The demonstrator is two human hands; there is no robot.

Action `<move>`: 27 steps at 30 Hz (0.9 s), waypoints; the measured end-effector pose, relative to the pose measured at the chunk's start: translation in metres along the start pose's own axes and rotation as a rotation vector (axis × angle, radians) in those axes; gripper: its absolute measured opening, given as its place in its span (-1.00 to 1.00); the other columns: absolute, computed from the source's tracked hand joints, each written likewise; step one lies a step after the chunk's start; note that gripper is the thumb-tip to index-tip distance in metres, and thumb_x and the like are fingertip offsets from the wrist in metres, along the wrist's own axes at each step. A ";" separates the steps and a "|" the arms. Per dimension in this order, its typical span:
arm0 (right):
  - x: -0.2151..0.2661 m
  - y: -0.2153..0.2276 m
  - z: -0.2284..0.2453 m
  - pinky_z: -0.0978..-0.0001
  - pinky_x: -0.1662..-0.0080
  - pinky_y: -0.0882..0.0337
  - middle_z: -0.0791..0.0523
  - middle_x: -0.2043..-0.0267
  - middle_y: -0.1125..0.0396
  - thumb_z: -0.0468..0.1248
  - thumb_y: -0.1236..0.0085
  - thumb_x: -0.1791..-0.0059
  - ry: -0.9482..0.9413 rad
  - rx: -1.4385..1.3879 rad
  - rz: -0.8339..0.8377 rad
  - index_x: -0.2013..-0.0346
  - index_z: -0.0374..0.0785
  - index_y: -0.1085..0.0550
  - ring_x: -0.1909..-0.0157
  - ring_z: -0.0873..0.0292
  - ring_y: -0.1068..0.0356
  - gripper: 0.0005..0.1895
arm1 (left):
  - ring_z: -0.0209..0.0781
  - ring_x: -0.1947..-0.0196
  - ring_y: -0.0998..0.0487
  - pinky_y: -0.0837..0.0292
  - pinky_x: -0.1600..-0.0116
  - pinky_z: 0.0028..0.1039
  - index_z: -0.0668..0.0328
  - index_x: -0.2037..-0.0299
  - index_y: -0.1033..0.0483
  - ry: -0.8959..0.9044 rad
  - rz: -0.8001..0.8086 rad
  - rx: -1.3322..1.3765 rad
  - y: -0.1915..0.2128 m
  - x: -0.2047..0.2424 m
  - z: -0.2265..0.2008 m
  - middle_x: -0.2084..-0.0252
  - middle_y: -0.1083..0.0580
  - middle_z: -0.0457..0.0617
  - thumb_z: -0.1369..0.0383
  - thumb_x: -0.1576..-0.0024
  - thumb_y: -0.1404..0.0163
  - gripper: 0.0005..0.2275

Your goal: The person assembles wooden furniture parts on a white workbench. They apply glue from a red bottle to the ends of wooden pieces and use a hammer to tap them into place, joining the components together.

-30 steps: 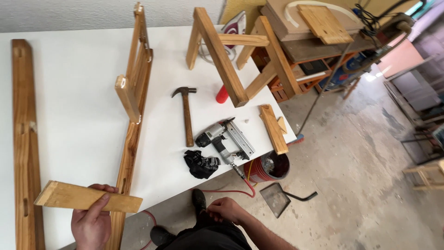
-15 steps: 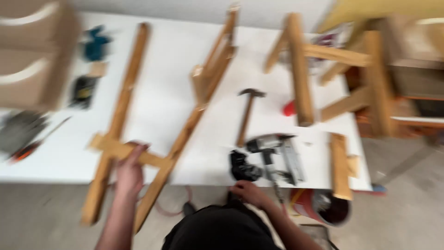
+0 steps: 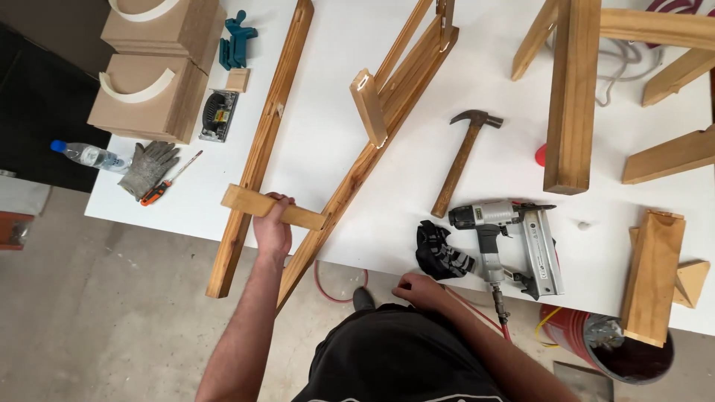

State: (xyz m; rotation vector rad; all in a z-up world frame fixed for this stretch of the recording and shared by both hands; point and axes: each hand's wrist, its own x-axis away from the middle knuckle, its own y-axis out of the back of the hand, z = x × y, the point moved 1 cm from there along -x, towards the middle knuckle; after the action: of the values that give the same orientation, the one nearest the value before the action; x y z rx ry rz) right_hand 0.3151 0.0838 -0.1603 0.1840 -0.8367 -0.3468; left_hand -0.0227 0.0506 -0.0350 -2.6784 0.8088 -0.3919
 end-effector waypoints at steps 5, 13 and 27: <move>0.006 0.004 0.002 0.14 -0.02 -0.44 0.06 0.23 -0.53 0.10 -0.09 -0.02 0.067 -0.008 -0.016 0.10 -0.17 -0.56 0.01 -0.01 -0.48 -0.57 | -0.23 0.27 -0.57 -0.51 0.04 -0.42 0.16 0.29 -0.50 -0.010 0.016 -0.111 -0.008 -0.010 0.020 0.37 -0.48 -0.06 0.61 0.00 -0.19 -0.82; 0.001 -0.001 -0.009 0.16 0.02 -0.44 0.09 0.28 -0.53 0.12 -0.11 -0.01 0.098 -0.047 -0.017 0.13 -0.15 -0.57 0.06 0.02 -0.49 -0.57 | -0.25 0.24 -0.56 -0.50 -0.02 -0.42 0.13 0.29 -0.50 -0.022 0.031 -0.168 -0.015 -0.007 0.026 0.36 -0.47 -0.09 0.60 0.03 -0.19 -0.81; 0.002 -0.002 -0.011 0.17 0.04 -0.46 0.06 0.25 -0.52 0.12 -0.11 -0.02 0.092 -0.056 -0.004 0.10 -0.16 -0.55 0.09 0.04 -0.49 -0.56 | -0.33 0.15 -0.52 -0.40 -0.09 -0.45 0.06 0.27 -0.54 -0.094 0.033 -0.336 -0.014 0.008 0.040 0.27 -0.51 -0.15 0.52 0.01 -0.23 -0.82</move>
State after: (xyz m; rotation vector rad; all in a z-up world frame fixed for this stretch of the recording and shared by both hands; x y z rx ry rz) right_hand 0.3244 0.0813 -0.1667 0.1485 -0.7353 -0.3624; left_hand 0.0048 0.0657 -0.0645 -2.9580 0.9628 -0.1287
